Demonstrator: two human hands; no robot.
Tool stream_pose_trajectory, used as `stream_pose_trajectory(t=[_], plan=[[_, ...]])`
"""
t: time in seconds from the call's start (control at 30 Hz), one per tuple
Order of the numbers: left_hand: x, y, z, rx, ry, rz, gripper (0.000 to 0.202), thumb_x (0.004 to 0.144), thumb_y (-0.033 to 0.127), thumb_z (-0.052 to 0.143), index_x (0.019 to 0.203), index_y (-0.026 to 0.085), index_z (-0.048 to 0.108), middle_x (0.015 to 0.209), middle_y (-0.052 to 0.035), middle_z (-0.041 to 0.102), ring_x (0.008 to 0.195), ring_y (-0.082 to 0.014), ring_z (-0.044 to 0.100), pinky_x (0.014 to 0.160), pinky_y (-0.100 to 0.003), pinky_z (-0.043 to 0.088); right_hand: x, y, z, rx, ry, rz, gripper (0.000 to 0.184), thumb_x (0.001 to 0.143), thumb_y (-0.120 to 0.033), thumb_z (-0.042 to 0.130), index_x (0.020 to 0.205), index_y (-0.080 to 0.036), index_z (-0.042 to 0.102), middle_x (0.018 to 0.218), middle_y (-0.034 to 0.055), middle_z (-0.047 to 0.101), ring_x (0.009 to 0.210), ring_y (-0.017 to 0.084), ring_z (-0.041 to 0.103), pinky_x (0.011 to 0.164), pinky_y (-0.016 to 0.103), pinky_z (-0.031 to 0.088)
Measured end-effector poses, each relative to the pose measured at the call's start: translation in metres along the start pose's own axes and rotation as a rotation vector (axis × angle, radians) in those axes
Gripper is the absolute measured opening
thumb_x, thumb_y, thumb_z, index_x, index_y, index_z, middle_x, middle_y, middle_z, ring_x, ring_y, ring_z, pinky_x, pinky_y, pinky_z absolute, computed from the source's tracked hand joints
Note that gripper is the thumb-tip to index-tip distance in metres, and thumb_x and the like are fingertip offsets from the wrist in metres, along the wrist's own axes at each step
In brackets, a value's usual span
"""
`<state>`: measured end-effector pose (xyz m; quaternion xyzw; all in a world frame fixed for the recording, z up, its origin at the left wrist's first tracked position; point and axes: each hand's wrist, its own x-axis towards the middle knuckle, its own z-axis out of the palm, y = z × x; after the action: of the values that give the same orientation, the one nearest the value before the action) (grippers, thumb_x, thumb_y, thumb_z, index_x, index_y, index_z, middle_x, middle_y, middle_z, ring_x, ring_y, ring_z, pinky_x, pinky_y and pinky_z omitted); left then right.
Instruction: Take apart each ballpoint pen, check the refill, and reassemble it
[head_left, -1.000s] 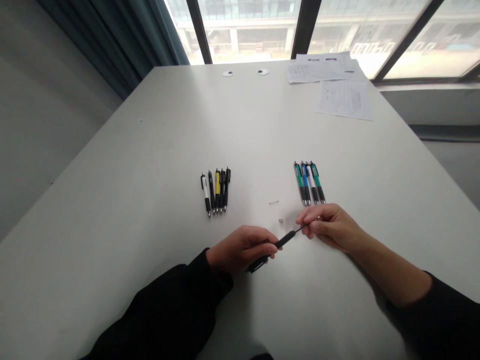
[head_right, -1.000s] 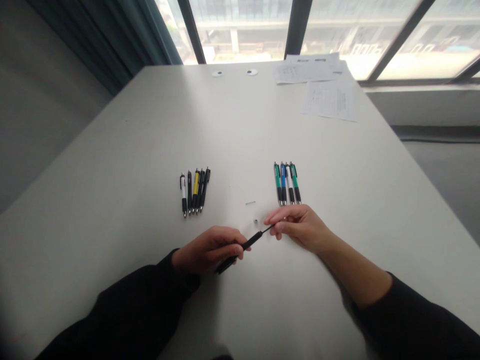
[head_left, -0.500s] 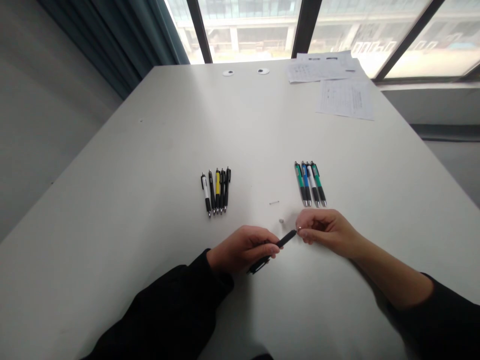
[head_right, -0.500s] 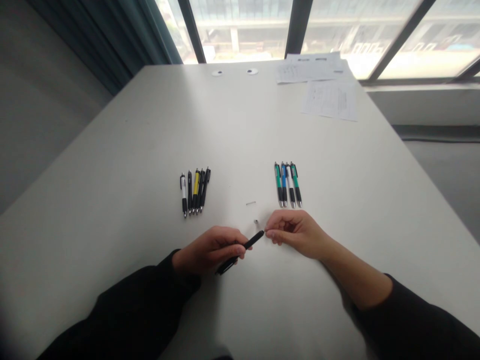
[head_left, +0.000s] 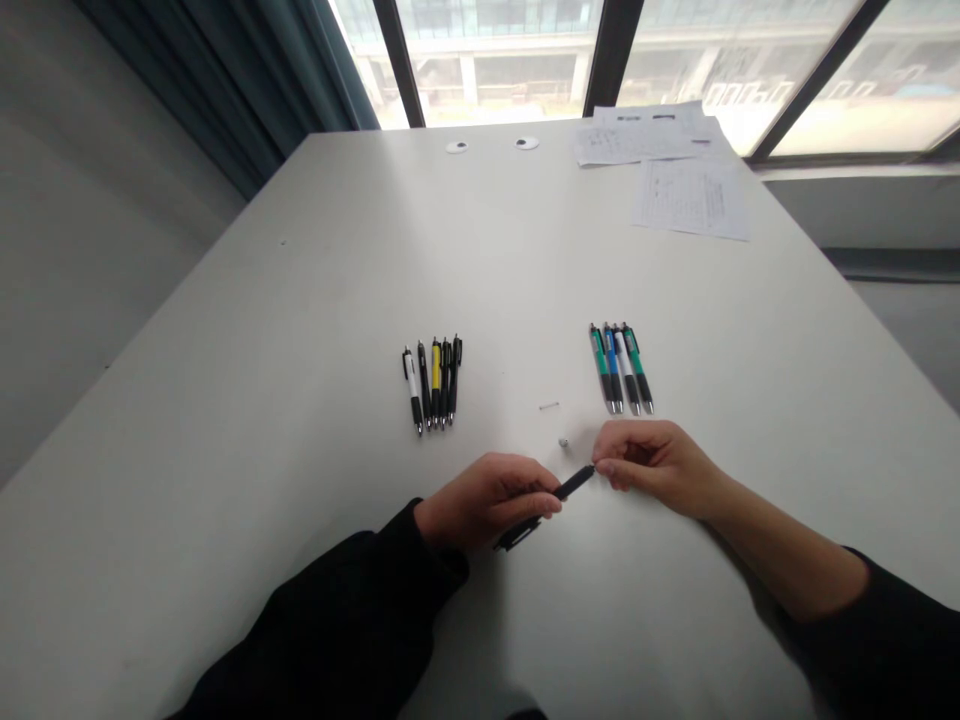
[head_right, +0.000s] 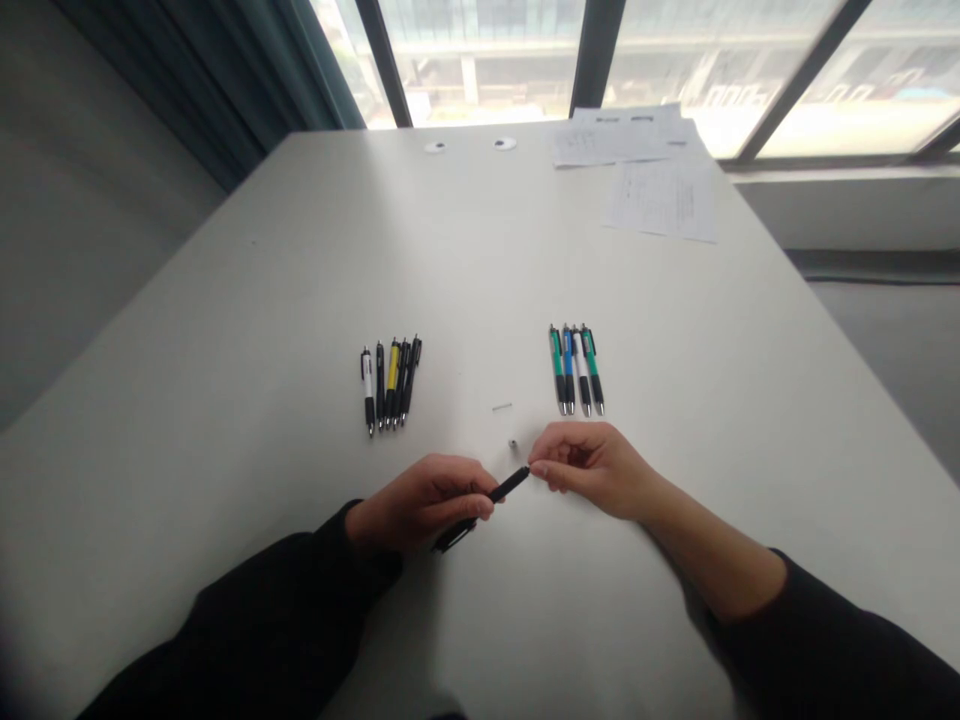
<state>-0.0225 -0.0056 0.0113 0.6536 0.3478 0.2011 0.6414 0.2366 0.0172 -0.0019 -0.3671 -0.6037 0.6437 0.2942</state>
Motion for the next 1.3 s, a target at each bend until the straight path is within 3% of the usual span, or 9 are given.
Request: stream_pose_trajectory(t=[0.13,0.33,0.43,0.53,0.67,0.8,0.97,1.13,1.3], plan=[[0.000,0.000,0.000,-0.029,-0.009,-0.009,0.027,0.090,0.036,0.068,0.088,0.010,0.073,0.072,-0.0037,0.065,0.066,-0.0115,0.056,0.064,-0.022,0.045,-0.001,-0.002,-0.001,-0.013,-0.025,-0.019,0.015,0.086,-0.029,0.076,0.082,-0.015,0.072,0.066,0.0013,0.062,0.056,0.009,0.052,0.052,0.021,0.042],[-0.004,-0.003,-0.003,-0.445,-0.094,-0.107,0.035,0.089,0.044,0.069,0.098,0.010,0.071,0.078,-0.0063,0.066,0.069,-0.0131,0.058,0.063,-0.023,0.047,-0.002,0.003,-0.003,0.028,0.050,-0.084,0.031,0.088,-0.037,0.073,0.112,-0.018,0.071,0.076,0.0029,0.066,0.058,0.012,0.057,0.051,0.023,0.046],[-0.005,-0.004,-0.006,-0.508,-0.092,-0.025,0.033,0.091,0.043,0.068,0.099,0.011,0.071,0.086,-0.0094,0.068,0.078,-0.0157,0.062,0.071,-0.026,0.050,0.005,-0.001,0.002,-0.359,0.263,-0.198,0.017,0.093,-0.029,0.067,0.105,-0.018,0.072,0.067,0.0005,0.061,0.055,0.012,0.055,0.053,0.025,0.046],[-0.004,-0.006,-0.008,-0.508,-0.069,0.091,0.030,0.095,0.040,0.063,0.099,0.012,0.071,0.091,-0.0111,0.070,0.085,-0.0180,0.063,0.078,-0.029,0.050,0.021,-0.007,0.008,-0.759,0.348,-0.395,0.018,0.096,-0.021,0.060,0.107,-0.018,0.073,0.099,0.0105,0.070,0.072,0.016,0.064,0.064,0.029,0.052],[-0.002,-0.011,-0.009,-0.539,-0.057,0.177,0.025,0.097,0.035,0.060,0.105,0.014,0.070,0.094,-0.0101,0.070,0.087,-0.0173,0.062,0.081,-0.030,0.049,0.043,-0.015,0.012,-1.089,0.191,-0.348,0.025,0.097,-0.014,0.055,0.114,-0.019,0.074,0.112,0.0120,0.071,0.087,0.022,0.068,0.079,0.034,0.054],[-0.002,-0.013,-0.007,-0.573,-0.050,0.160,0.025,0.095,0.035,0.064,0.104,0.012,0.069,0.091,-0.0106,0.070,0.086,-0.0179,0.064,0.078,-0.030,0.049,0.058,-0.021,0.015,-1.222,0.027,-0.261,0.022,0.095,-0.012,0.057,0.097,-0.018,0.078,0.095,0.0098,0.072,0.088,0.023,0.066,0.081,0.035,0.051],[0.000,-0.013,-0.005,-0.635,-0.057,0.132,0.028,0.090,0.035,0.071,0.106,0.013,0.067,0.088,-0.0085,0.070,0.080,-0.0164,0.066,0.070,-0.027,0.050,0.062,-0.024,0.021,-1.330,-0.001,-0.171,0.018,0.094,-0.010,0.055,0.091,-0.013,0.072,0.089,0.0115,0.067,0.087,0.024,0.063,0.080,0.035,0.049],[-0.001,-0.010,-0.006,-0.616,-0.030,0.071,0.031,0.087,0.035,0.074,0.105,0.011,0.068,0.090,-0.0094,0.070,0.080,-0.0163,0.066,0.069,-0.027,0.051,0.054,-0.033,0.019,-1.165,0.112,-0.151,0.008,0.089,-0.009,0.059,0.087,-0.014,0.064,0.087,0.0086,0.063,0.080,0.020,0.060,0.075,0.033,0.048],[0.001,-0.007,-0.006,-0.526,-0.023,-0.033,0.033,0.086,0.038,0.075,0.105,0.012,0.068,0.093,-0.0093,0.070,0.080,-0.0160,0.066,0.068,-0.026,0.052,0.041,-0.055,0.019,-0.426,0.198,-0.135,0.006,0.092,-0.023,0.063,0.093,-0.018,0.060,0.073,-0.0018,0.055,0.061,0.011,0.051,0.056,0.025,0.042]])
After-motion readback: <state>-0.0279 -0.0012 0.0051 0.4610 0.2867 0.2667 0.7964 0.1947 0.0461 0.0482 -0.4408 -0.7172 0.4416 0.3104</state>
